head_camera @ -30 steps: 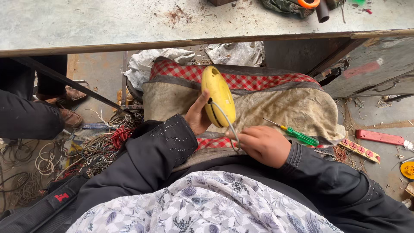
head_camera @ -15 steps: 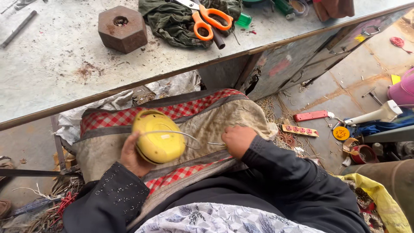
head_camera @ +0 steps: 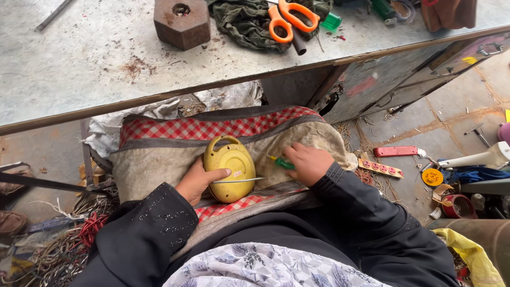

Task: The person uses a screwdriver to pry open the casing of a yellow circular electrical device. They repeatedly insert the tool into the seam and twist to separate the halves, eventually opening the device to reveal internal components.

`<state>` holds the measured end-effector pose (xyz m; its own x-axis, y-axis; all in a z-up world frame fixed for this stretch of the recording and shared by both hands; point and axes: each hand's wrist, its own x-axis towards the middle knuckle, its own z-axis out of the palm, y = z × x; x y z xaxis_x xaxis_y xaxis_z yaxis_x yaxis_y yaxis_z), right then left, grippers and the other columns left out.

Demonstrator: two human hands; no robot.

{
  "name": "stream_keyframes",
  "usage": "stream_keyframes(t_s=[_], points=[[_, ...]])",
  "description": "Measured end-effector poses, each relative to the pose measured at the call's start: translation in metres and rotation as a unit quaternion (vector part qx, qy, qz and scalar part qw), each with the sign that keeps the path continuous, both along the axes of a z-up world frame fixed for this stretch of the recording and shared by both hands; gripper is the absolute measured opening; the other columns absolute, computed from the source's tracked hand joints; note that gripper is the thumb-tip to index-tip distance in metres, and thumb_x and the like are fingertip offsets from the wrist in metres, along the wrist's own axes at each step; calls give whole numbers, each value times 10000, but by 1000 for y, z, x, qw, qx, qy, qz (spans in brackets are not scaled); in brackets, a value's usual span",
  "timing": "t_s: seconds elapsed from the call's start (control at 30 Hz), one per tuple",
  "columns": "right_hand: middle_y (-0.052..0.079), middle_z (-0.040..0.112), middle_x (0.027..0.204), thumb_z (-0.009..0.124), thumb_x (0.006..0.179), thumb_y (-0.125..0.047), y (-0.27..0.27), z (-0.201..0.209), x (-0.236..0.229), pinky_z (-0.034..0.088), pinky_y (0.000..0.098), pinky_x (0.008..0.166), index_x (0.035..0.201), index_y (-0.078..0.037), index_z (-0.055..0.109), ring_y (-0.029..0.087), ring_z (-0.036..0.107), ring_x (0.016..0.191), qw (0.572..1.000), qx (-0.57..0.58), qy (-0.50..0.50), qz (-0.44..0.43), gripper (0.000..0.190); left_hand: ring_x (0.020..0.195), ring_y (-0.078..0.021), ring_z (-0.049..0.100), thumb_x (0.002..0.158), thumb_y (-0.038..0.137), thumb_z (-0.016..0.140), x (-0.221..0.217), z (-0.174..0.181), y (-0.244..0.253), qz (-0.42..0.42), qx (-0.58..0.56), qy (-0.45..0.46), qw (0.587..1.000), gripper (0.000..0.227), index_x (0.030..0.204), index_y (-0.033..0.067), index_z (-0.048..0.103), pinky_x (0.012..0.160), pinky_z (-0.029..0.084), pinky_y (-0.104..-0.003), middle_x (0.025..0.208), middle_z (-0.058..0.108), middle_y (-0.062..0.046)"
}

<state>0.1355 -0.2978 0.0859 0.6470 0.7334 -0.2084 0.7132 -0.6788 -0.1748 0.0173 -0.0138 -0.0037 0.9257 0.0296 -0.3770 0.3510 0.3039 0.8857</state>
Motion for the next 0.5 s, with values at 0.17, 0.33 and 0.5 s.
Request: stream_keyframes(t_s=[0.17, 0.33, 0.5], points=[[86, 597, 1103, 753, 770, -291, 3, -1, 2, 565, 468, 758, 1050, -109, 645, 320, 677, 955, 992, -128, 9, 10, 351, 1123, -204, 685, 764, 51, 797, 0, 8, 7, 43, 78, -86, 992, 668, 1375, 8, 528, 976, 563, -359, 1244, 692, -116], [104, 672, 928, 681, 815, -296, -5, 3, 7, 559, 468, 754, 983, -105, 656, 335, 688, 876, 998, -39, -24, -46, 256, 1129, -210, 707, 783, 113, 795, -7, 28, 1, 31, 235, -145, 961, 665, 1383, 8, 528, 972, 565, -357, 1234, 715, -135], [116, 708, 815, 627, 873, -278, -10, 18, 2, 528, 499, 696, 1056, -121, 661, 356, 684, 801, 996, 37, -44, -71, 244, 1112, -217, 732, 764, 193, 817, -10, 29, -5, -24, 336, -101, 936, 771, 1446, 43, 488, 971, 559, -345, 1197, 744, -150]])
